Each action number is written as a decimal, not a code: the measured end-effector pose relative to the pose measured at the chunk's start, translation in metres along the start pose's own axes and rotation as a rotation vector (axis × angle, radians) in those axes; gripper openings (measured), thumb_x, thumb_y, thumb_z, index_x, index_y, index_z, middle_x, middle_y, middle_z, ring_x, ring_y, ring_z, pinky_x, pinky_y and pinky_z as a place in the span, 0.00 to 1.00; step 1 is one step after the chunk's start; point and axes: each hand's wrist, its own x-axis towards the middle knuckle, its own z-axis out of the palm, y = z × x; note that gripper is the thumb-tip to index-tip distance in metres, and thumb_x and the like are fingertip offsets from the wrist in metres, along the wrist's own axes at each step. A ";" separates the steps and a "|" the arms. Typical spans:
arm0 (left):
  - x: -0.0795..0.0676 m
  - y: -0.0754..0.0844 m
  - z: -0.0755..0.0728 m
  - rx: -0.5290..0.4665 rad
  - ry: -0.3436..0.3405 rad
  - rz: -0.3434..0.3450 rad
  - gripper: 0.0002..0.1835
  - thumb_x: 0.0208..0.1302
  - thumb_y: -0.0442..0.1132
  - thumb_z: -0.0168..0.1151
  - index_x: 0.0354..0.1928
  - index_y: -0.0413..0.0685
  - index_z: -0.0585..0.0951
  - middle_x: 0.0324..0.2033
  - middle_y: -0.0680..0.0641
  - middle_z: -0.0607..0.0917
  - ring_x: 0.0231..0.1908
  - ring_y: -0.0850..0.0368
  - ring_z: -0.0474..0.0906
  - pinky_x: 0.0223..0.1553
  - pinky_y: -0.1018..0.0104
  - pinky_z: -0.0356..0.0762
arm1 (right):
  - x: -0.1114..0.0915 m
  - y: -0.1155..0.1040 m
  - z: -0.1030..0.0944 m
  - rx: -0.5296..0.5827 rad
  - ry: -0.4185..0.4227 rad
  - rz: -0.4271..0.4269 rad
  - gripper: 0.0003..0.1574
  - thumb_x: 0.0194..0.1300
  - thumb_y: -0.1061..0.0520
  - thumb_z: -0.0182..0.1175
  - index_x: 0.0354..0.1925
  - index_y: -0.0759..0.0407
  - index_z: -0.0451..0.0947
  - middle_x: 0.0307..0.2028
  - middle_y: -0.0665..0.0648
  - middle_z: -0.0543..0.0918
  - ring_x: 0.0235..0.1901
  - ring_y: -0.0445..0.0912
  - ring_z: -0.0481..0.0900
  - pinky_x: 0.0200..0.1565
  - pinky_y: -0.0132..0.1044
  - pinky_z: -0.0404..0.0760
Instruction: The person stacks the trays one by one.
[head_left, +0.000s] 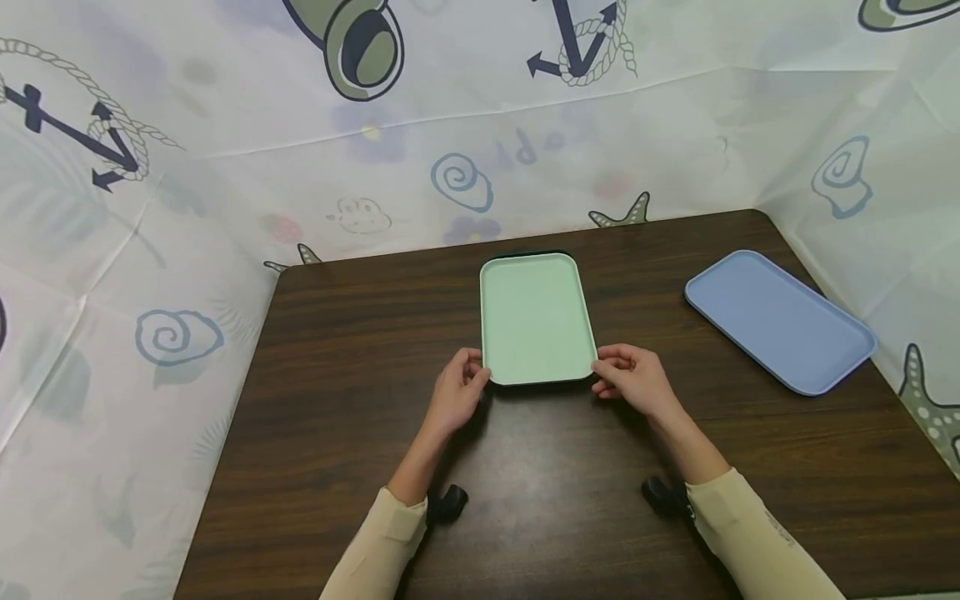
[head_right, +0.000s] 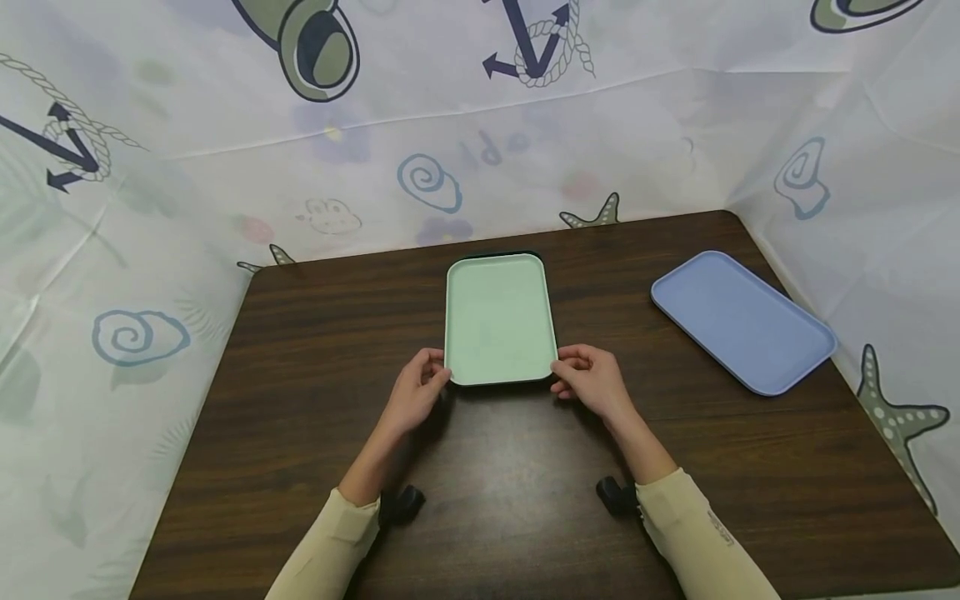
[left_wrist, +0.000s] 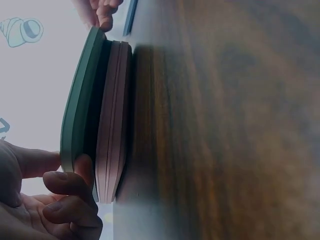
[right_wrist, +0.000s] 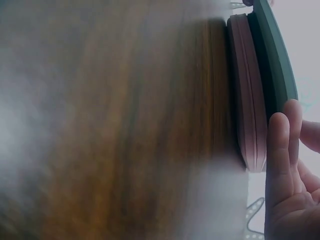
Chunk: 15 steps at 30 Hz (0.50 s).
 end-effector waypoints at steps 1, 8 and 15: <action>0.001 0.000 0.000 0.002 0.003 -0.001 0.14 0.69 0.36 0.58 0.54 0.41 0.76 0.32 0.42 0.84 0.22 0.58 0.73 0.30 0.62 0.72 | 0.001 0.000 0.000 -0.001 0.001 -0.003 0.24 0.68 0.61 0.62 0.56 0.76 0.71 0.38 0.70 0.82 0.27 0.46 0.86 0.33 0.40 0.84; 0.006 -0.001 0.002 0.023 0.014 -0.014 0.14 0.70 0.38 0.58 0.55 0.42 0.76 0.34 0.42 0.85 0.22 0.58 0.74 0.31 0.60 0.73 | 0.004 -0.002 0.001 -0.013 0.011 -0.015 0.24 0.68 0.61 0.62 0.56 0.76 0.72 0.38 0.71 0.83 0.26 0.47 0.86 0.32 0.40 0.84; 0.012 0.000 0.004 0.069 0.042 -0.008 0.14 0.71 0.40 0.57 0.55 0.45 0.78 0.34 0.47 0.84 0.22 0.57 0.73 0.29 0.61 0.70 | 0.010 -0.001 0.000 -0.017 0.042 -0.033 0.23 0.68 0.60 0.62 0.56 0.75 0.73 0.41 0.76 0.81 0.25 0.46 0.85 0.32 0.40 0.84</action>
